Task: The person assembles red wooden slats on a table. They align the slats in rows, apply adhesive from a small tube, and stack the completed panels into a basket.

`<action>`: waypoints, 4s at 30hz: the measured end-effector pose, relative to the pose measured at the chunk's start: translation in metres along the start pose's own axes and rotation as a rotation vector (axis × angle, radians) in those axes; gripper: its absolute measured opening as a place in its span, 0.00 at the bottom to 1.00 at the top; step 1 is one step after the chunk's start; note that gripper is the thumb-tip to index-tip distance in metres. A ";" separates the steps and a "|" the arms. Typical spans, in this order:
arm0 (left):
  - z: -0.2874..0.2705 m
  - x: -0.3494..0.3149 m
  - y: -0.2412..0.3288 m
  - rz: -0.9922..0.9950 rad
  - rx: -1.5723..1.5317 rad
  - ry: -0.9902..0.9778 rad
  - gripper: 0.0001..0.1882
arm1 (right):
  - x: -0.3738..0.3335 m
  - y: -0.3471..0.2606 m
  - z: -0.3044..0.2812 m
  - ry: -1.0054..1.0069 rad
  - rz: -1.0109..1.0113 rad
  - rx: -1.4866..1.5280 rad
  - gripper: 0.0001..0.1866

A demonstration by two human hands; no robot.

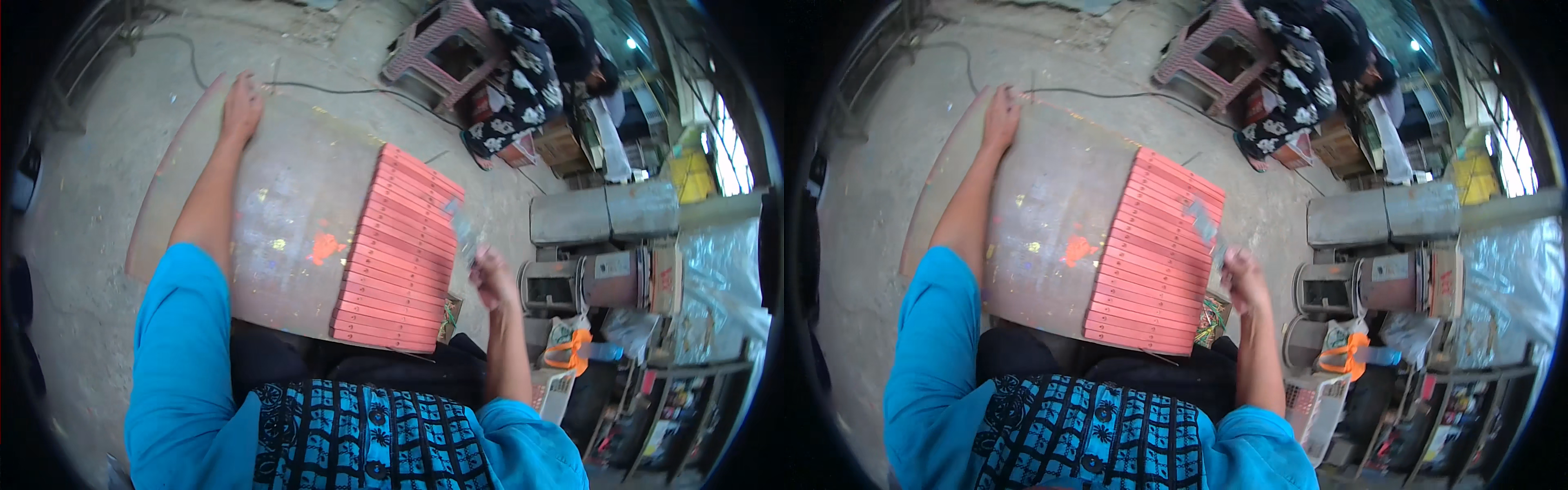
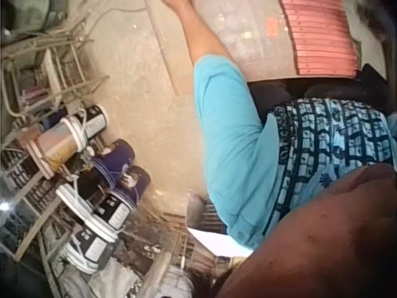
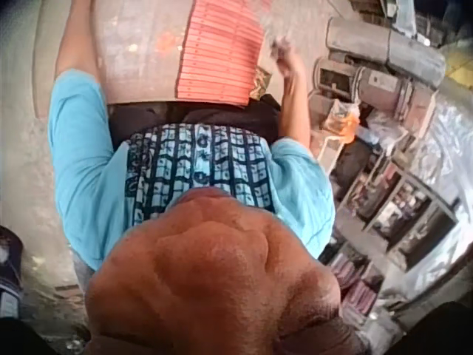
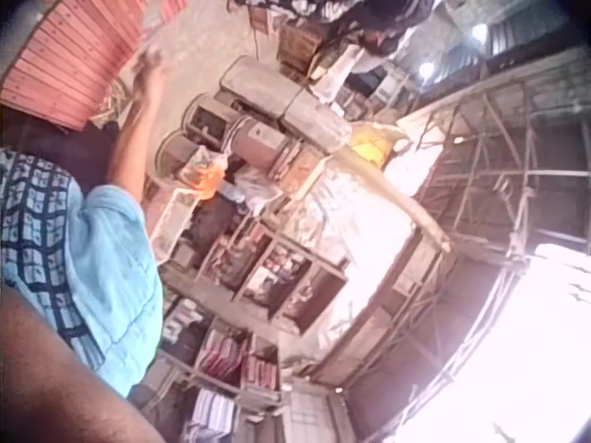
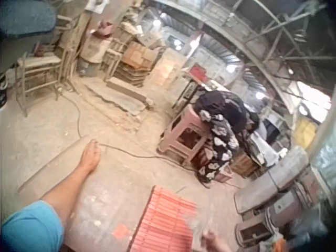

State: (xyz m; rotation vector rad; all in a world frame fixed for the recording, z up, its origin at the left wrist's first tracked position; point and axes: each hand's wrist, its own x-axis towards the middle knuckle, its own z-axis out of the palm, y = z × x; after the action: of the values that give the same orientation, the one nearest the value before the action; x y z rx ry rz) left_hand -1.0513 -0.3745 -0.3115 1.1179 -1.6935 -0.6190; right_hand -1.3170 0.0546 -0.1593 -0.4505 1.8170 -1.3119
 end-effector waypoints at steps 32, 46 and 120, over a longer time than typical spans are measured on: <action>-0.191 -0.157 0.131 0.126 0.705 -0.208 0.23 | -0.271 0.213 -0.522 1.568 0.206 -0.580 0.26; -0.233 -0.190 0.137 0.146 1.063 -0.396 0.10 | -0.242 0.205 -0.561 1.098 0.744 -0.428 0.36; -0.239 -0.242 0.139 -0.222 1.255 -0.399 0.15 | -0.236 0.201 -0.571 1.293 0.855 -0.494 0.33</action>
State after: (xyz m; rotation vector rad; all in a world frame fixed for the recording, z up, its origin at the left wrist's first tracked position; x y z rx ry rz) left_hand -0.8626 -0.0743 -0.2133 2.1587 -2.3789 0.2252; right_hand -1.5921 0.6426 -0.1805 1.1210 2.8418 -0.4455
